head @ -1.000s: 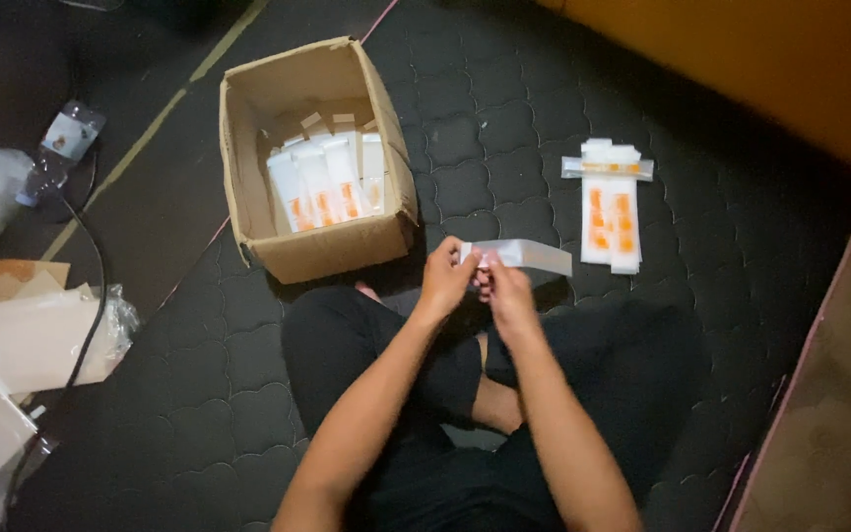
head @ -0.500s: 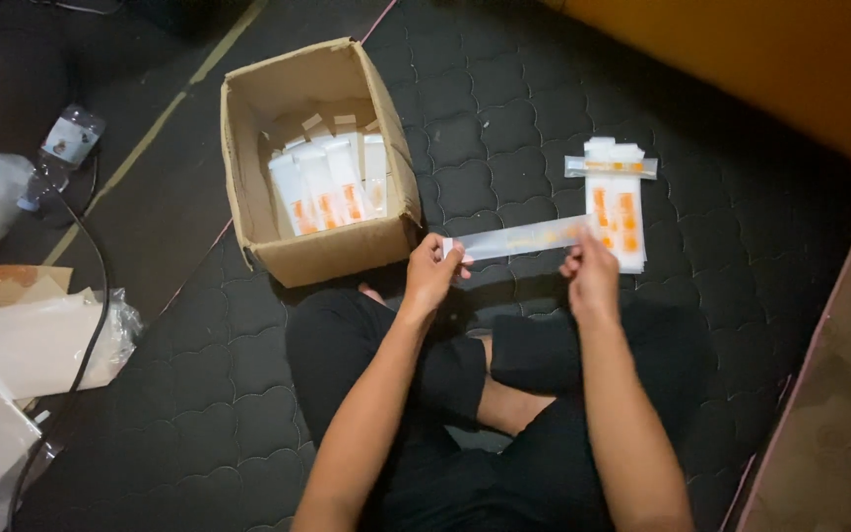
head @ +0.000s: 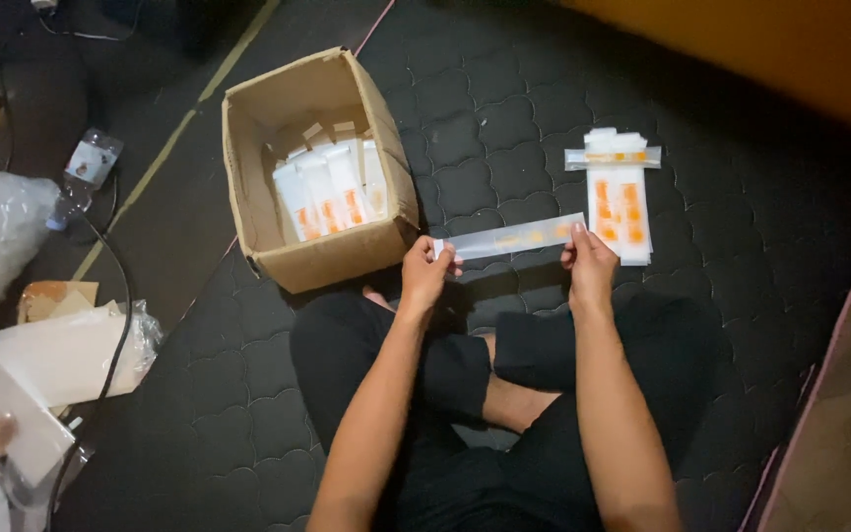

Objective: Inserting paper strips into clear plastic sleeves and organizing them on the floor.

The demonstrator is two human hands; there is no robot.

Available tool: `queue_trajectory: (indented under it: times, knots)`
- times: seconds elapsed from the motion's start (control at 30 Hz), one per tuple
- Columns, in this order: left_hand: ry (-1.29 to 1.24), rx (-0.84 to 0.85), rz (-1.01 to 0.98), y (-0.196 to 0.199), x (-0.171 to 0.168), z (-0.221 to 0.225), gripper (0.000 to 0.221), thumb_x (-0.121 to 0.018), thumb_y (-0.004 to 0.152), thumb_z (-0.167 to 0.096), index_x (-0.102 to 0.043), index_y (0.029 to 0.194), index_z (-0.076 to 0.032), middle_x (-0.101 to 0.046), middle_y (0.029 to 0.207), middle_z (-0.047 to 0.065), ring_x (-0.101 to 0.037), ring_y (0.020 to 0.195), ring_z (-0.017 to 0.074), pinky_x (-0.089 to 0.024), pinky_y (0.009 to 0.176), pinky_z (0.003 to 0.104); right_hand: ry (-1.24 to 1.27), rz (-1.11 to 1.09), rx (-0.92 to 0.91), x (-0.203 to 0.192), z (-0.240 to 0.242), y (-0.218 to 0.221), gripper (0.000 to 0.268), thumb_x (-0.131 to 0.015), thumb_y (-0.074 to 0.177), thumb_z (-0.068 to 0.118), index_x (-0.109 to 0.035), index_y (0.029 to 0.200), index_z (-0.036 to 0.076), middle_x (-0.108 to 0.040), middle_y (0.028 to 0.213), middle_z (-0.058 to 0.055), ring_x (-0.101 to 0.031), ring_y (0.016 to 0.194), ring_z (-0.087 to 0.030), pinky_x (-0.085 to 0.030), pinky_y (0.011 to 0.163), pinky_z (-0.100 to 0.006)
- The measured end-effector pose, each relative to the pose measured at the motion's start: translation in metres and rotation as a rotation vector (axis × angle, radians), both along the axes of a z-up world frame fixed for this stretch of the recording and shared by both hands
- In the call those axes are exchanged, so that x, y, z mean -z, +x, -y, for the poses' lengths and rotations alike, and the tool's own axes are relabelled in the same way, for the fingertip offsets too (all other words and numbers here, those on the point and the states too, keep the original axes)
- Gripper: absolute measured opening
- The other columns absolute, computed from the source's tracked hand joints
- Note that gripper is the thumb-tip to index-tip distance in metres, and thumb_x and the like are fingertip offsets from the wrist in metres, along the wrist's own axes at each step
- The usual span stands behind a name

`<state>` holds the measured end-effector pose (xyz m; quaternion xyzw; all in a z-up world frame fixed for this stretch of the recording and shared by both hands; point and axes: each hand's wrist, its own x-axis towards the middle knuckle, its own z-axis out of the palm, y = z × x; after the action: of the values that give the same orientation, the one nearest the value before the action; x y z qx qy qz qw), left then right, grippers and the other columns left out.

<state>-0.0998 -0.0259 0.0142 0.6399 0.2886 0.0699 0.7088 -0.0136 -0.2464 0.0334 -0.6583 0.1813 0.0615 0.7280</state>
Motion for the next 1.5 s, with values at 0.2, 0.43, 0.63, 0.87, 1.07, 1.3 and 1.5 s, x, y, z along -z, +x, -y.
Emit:
queue_trajectory:
  times: [0.2, 0.43, 0.63, 0.87, 1.07, 1.3, 1.5]
  knots:
    - [-0.005, -0.024, 0.012, 0.0, 0.007, -0.001, 0.01, -0.067, 0.091, -0.009, -0.063, 0.096, -0.001, -0.071, 0.076, 0.016, -0.07, 0.058, 0.0181, -0.052, 0.059, 0.025, -0.059, 0.032, -0.04, 0.03, 0.005, 0.007, 0.03, -0.068, 0.105, 0.031, -0.067, 0.082, 0.012, -0.061, 0.068, 0.001, -0.059, 0.056, -0.006, -0.045, 0.052, -0.016]
    - [0.004, -0.025, 0.016, 0.002, 0.017, -0.005, 0.012, -0.067, 0.09, -0.009, -0.065, 0.1, -0.002, -0.074, 0.077, 0.017, -0.071, 0.058, 0.0182, -0.051, 0.057, 0.024, -0.105, 0.049, -0.054, 0.008, 0.002, -0.003, 0.028, -0.068, 0.105, 0.028, -0.067, 0.083, 0.011, -0.064, 0.07, -0.002, -0.058, 0.054, -0.007, -0.043, 0.05, -0.017]
    - [-0.116, -0.109, 0.0, 0.005, 0.019, -0.008, 0.031, -0.065, 0.091, -0.008, -0.062, 0.12, 0.003, -0.072, 0.079, 0.016, -0.07, 0.056, 0.0159, -0.054, 0.055, 0.022, -0.134, 0.123, -0.062, 0.021, 0.01, 0.001, 0.034, -0.069, 0.105, 0.03, -0.063, 0.078, 0.01, -0.057, 0.064, -0.001, -0.054, 0.054, -0.008, -0.038, 0.05, -0.017]
    - [-0.139, 0.163, -0.172, 0.012, 0.069, 0.004, 0.064, -0.065, 0.083, -0.004, -0.046, 0.144, 0.0, -0.071, 0.076, 0.018, -0.069, 0.048, 0.0215, -0.059, 0.047, 0.031, 0.338, 0.41, -0.312, -0.037, 0.004, -0.005, 0.032, -0.064, 0.101, 0.022, -0.062, 0.072, 0.009, -0.067, 0.111, -0.015, -0.067, 0.105, -0.022, -0.051, 0.096, -0.029]
    - [0.112, 0.444, -0.289, 0.011, 0.042, 0.01, 0.054, -0.072, 0.087, -0.024, -0.06, 0.137, -0.007, -0.066, 0.109, 0.021, -0.068, 0.092, 0.0314, -0.058, 0.082, 0.043, 0.31, 0.379, -0.47, -0.038, -0.011, 0.011, 0.037, -0.049, 0.109, 0.031, -0.071, 0.097, 0.004, -0.072, 0.098, -0.014, -0.074, 0.093, -0.024, -0.056, 0.091, -0.031]
    - [-0.179, 0.324, 0.175, 0.033, -0.038, 0.017, 0.045, -0.066, 0.102, -0.042, -0.071, 0.131, -0.008, -0.072, 0.116, 0.02, -0.071, 0.104, 0.0266, -0.057, 0.093, 0.048, -0.006, 0.448, -0.632, -0.055, -0.034, -0.005, 0.031, -0.051, 0.104, 0.013, -0.081, 0.102, 0.005, -0.07, 0.096, -0.008, -0.057, 0.083, -0.011, -0.046, 0.076, -0.025]
    - [-0.044, 0.322, 0.264, 0.056, -0.051, 0.013, 0.021, -0.069, 0.098, -0.019, -0.078, 0.105, -0.002, -0.065, 0.081, 0.008, -0.068, 0.07, 0.0161, -0.062, 0.067, 0.03, -0.024, 0.378, -0.611, -0.039, -0.04, 0.004, 0.031, -0.05, 0.103, 0.014, -0.081, 0.104, 0.008, -0.069, 0.094, -0.001, -0.05, 0.068, -0.005, -0.047, 0.064, -0.02]
